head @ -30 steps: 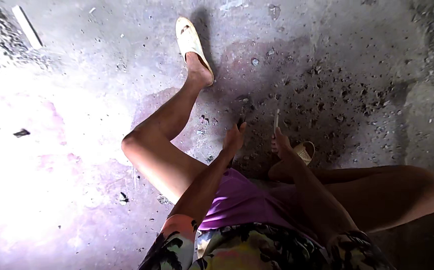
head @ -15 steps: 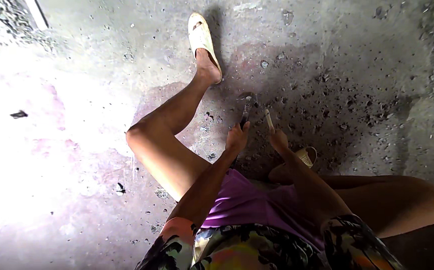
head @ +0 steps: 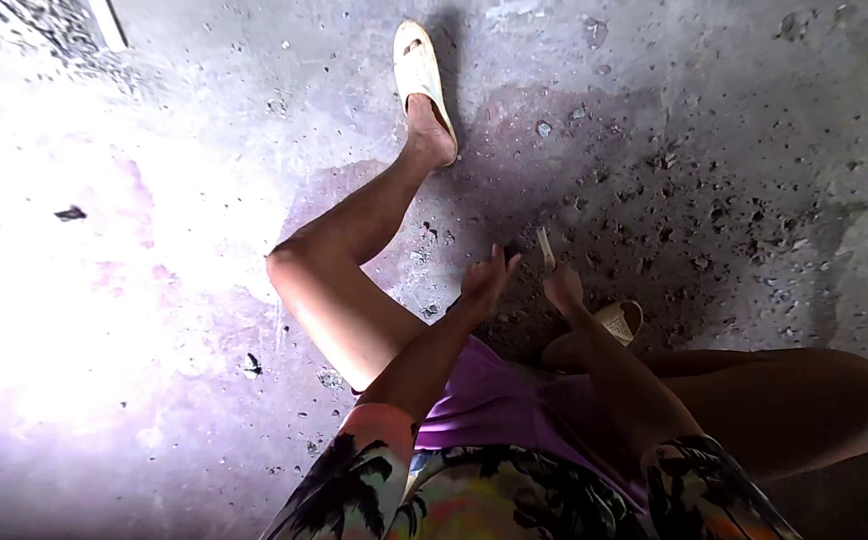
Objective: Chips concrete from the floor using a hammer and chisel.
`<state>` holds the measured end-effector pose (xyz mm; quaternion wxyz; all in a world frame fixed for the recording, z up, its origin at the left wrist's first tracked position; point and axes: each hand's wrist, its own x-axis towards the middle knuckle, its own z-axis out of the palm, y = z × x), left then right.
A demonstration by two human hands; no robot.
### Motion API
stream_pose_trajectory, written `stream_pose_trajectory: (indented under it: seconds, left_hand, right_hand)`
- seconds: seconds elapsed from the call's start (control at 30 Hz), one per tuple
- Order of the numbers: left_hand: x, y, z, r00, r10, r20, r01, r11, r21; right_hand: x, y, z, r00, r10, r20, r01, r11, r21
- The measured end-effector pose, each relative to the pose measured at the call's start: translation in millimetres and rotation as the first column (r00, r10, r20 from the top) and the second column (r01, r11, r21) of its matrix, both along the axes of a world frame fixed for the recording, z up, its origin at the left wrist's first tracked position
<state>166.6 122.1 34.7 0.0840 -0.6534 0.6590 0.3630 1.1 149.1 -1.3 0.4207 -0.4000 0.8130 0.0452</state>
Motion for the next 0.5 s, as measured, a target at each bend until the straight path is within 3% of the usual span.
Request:
stream_pose_trajectory:
  seconds: [0.1,0.27,0.4,0.5]
  left_hand:
    - [-4.9,-6.0,-3.5,1.000,0.020,0.019,-0.021,0.999,0.046]
    - [-0.7,10.5,25.9,0.993,0.098,-0.070,-0.097,0.995,0.010]
    - [-5.3,-7.3,6.0,1.000,0.015,-0.016,-0.012,0.990,0.143]
    - [-0.5,-10.5,-5.6,0.999,0.045,-0.026,-0.039,0.983,0.181]
  right_hand:
    - [-2.6,3.7,-5.6,1.000,0.005,-0.006,-0.005,1.000,-0.007]
    - [-2.6,3.8,-7.6,1.000,0.007,0.021,-0.007,1.000,0.012]
    - [-6.6,4.4,-4.4,0.999,-0.023,0.042,0.022,0.999,0.030]
    - [-17.8,10.0,-0.5,0.979,-0.174,0.107,0.175,0.985,-0.001]
